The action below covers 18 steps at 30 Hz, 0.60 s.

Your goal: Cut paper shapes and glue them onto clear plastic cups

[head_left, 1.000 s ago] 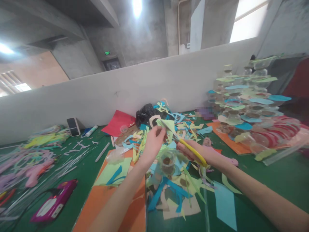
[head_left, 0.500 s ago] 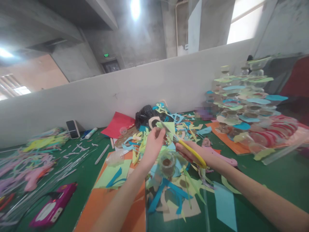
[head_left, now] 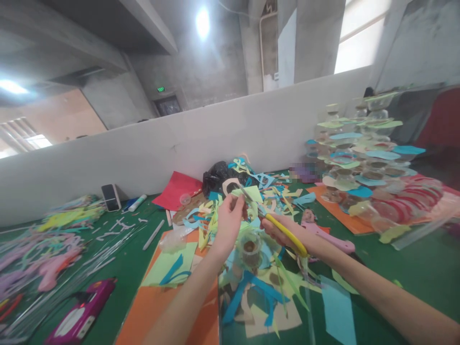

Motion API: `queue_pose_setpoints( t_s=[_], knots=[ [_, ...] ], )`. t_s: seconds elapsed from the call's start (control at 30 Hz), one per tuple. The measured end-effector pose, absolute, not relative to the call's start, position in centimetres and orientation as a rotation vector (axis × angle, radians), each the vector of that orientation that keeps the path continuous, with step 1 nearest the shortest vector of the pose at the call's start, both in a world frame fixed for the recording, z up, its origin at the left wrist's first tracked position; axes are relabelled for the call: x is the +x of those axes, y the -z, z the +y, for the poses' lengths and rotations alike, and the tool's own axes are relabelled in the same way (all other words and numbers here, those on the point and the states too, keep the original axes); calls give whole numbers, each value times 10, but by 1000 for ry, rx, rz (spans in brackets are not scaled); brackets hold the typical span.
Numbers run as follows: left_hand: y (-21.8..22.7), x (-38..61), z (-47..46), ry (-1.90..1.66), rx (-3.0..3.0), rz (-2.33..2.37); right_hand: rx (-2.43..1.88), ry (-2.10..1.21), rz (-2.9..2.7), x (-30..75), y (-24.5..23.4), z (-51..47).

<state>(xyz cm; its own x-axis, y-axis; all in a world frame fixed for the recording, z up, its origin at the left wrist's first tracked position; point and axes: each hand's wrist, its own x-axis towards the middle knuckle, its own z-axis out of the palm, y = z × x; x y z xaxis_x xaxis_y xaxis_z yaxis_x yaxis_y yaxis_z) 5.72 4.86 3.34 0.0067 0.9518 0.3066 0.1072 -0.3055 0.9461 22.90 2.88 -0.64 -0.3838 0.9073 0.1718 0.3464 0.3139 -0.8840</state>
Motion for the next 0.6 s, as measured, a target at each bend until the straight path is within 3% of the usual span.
queue_pose_setpoints(
  t_s=[0.27, 0.6],
  knots=[
    [-34, 59, 47, -1376, 1552, 1125, -1089, -1154, -1803, 226, -4, 17],
    [-44, 41, 60, -1376, 1735, 1360, -1367, -1211, -1614, 230, -25, 14]
  ],
)
